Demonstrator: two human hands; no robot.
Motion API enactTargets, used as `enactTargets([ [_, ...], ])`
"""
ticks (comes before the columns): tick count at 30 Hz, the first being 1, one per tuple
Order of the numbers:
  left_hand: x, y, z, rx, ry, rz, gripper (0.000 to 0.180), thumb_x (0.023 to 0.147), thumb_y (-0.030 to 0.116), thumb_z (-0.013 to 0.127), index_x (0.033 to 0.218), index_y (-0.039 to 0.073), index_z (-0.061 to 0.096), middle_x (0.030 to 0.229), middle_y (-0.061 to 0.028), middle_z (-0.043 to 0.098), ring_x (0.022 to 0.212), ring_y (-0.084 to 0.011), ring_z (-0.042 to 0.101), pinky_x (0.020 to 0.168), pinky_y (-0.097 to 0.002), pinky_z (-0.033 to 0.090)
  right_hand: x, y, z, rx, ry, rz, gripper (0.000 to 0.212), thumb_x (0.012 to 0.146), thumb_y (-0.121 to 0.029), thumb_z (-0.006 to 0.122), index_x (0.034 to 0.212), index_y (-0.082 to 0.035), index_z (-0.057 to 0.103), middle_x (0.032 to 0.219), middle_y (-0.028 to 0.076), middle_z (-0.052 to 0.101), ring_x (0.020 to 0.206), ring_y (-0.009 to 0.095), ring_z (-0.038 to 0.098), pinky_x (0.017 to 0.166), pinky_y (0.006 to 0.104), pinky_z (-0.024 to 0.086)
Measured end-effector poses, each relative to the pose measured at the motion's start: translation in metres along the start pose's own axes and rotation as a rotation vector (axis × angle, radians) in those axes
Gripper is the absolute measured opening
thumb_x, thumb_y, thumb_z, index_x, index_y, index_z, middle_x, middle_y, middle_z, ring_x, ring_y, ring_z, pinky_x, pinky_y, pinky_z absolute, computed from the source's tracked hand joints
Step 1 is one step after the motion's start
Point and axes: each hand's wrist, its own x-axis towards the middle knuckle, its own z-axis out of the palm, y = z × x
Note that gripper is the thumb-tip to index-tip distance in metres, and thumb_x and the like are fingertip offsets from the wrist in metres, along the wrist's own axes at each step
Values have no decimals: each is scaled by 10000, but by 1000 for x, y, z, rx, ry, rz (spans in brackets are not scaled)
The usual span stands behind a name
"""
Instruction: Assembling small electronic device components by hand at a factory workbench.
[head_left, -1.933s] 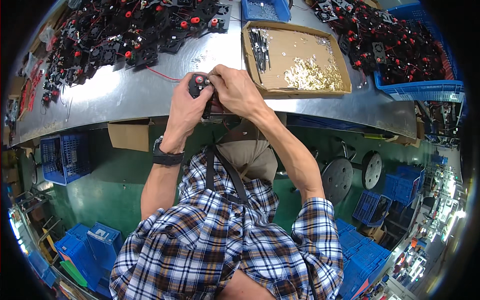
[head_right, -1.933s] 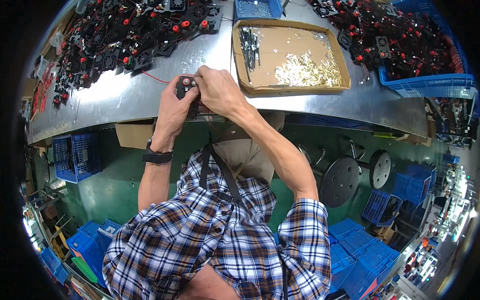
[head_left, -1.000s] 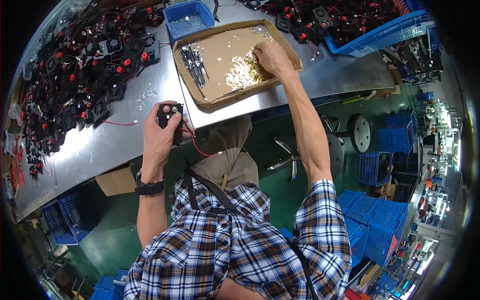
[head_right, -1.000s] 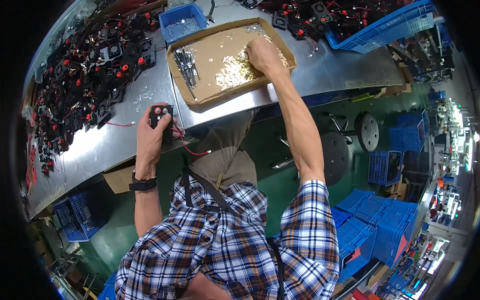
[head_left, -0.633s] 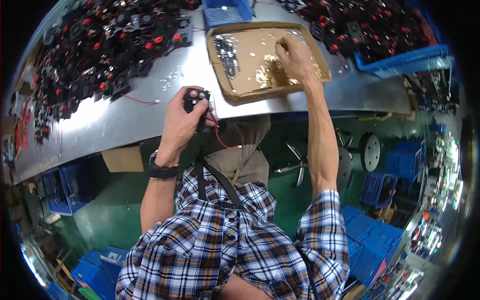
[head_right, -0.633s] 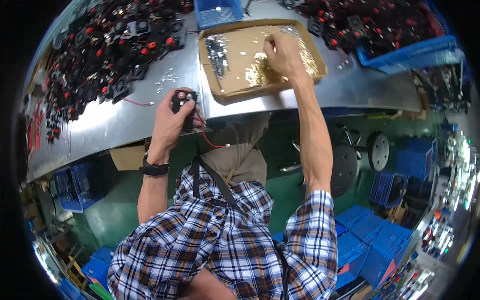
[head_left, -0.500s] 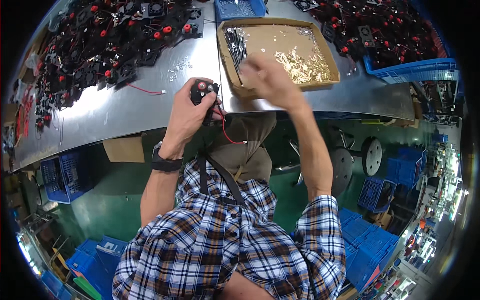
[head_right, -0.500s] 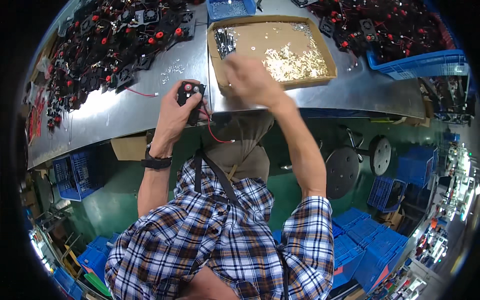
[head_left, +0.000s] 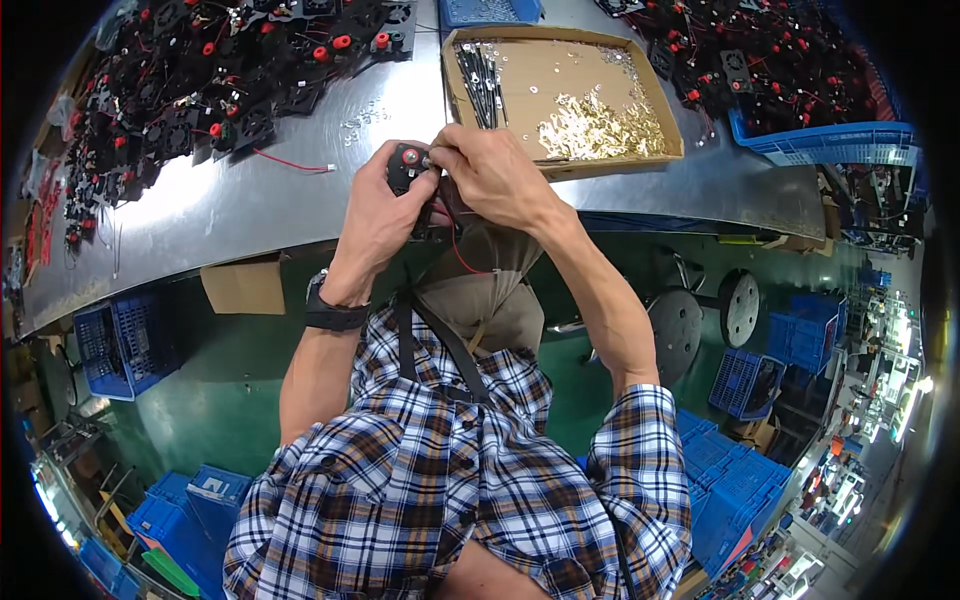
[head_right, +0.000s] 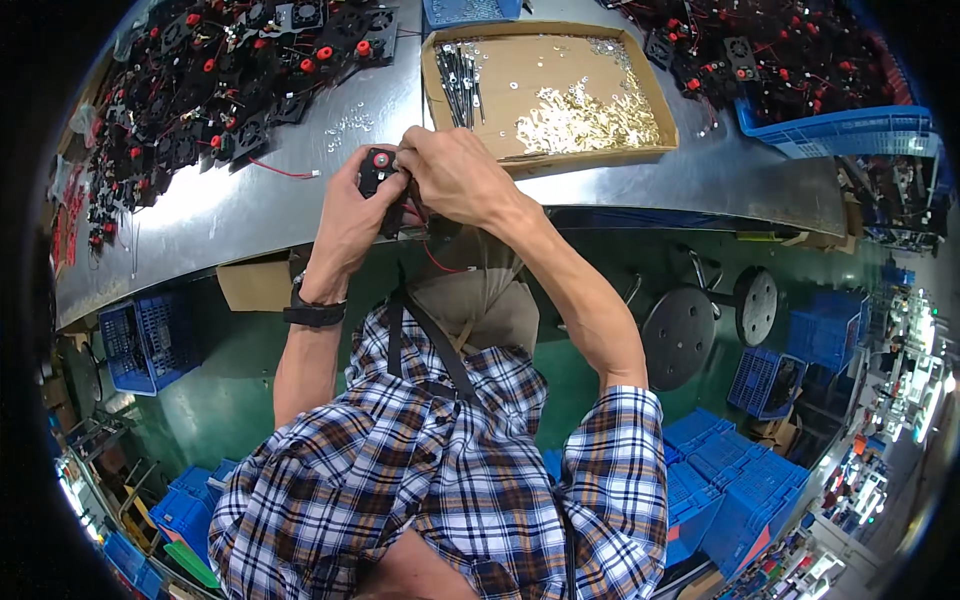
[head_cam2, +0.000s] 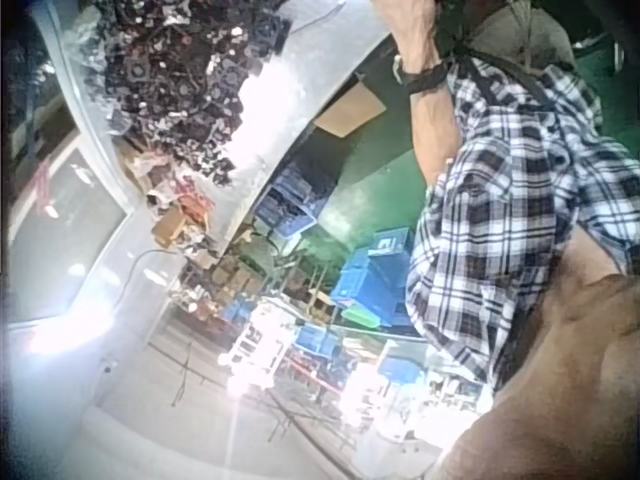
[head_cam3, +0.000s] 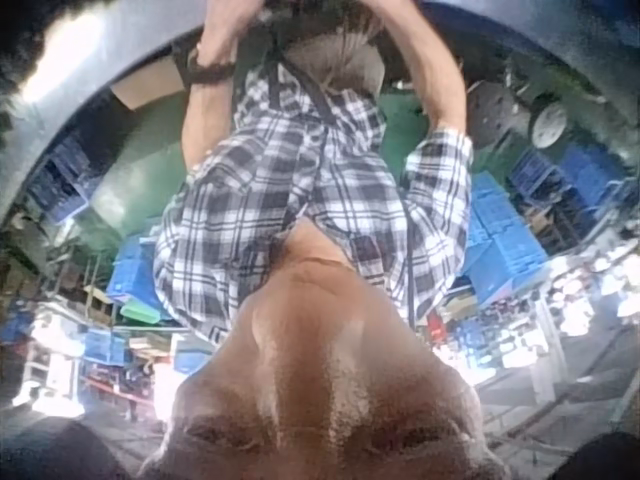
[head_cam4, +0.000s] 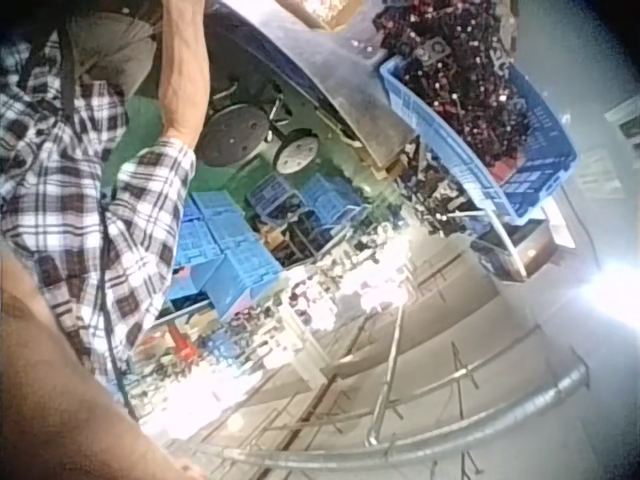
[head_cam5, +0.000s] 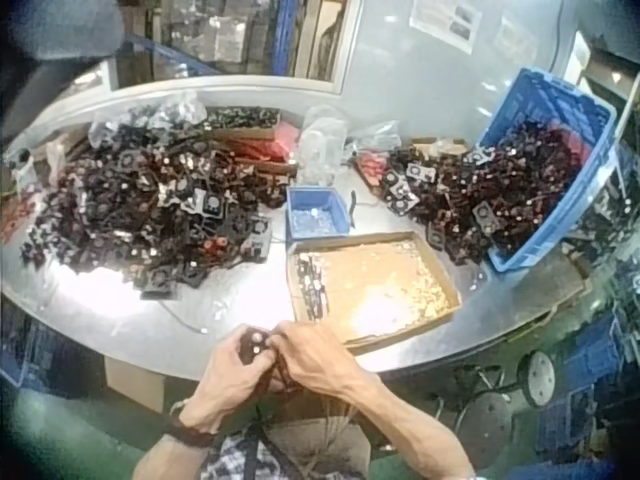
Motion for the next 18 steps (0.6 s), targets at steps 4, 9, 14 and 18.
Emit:
enactTargets([
  [4, 2, -5, -1, 61, -9, 43, 174, 929, 54, 629, 1077, -30, 592, 862, -45, 662, 703, -97, 649, 620, -248, 558, -1, 1, 5, 35, 73, 0, 172, 955, -114, 606, 938, 49, 660, 757, 248, 656, 712, 418, 655, 644, 456, 500],
  [9, 5, -11, -2, 79, 5, 61, 194, 917, 71, 635, 1085, -20, 603, 872, -44, 667, 735, -89, 645, 647, -245, 553, -7, -4, 6, 9, 92, -32, 148, 936, -106, 630, 947, 37, 667, 793, 219, 669, 755, 411, 647, 701, 453, 513],
  [14, 5, -10, -3, 113, 5, 57, 198, 913, 79, 643, 1086, -15, 619, 882, -44, 672, 760, -88, 630, 670, -249, 541, -10, 2, 16, -350, 187, -302, 139, 899, -70, 642, 1020, -2, 655, 808, 160, 659, 824, 349, 643, 947, 494, 460],
  [18, 5, -13, -4, 142, 15, 143, 188, 917, 66, 642, 1083, -18, 619, 885, -43, 673, 762, -88, 622, 676, -250, 536, -11, 3, 15, -469, 203, -419, 150, 879, -48, 623, 1023, -16, 652, 797, 123, 661, 825, 308, 658, 1007, 522, 425],
])
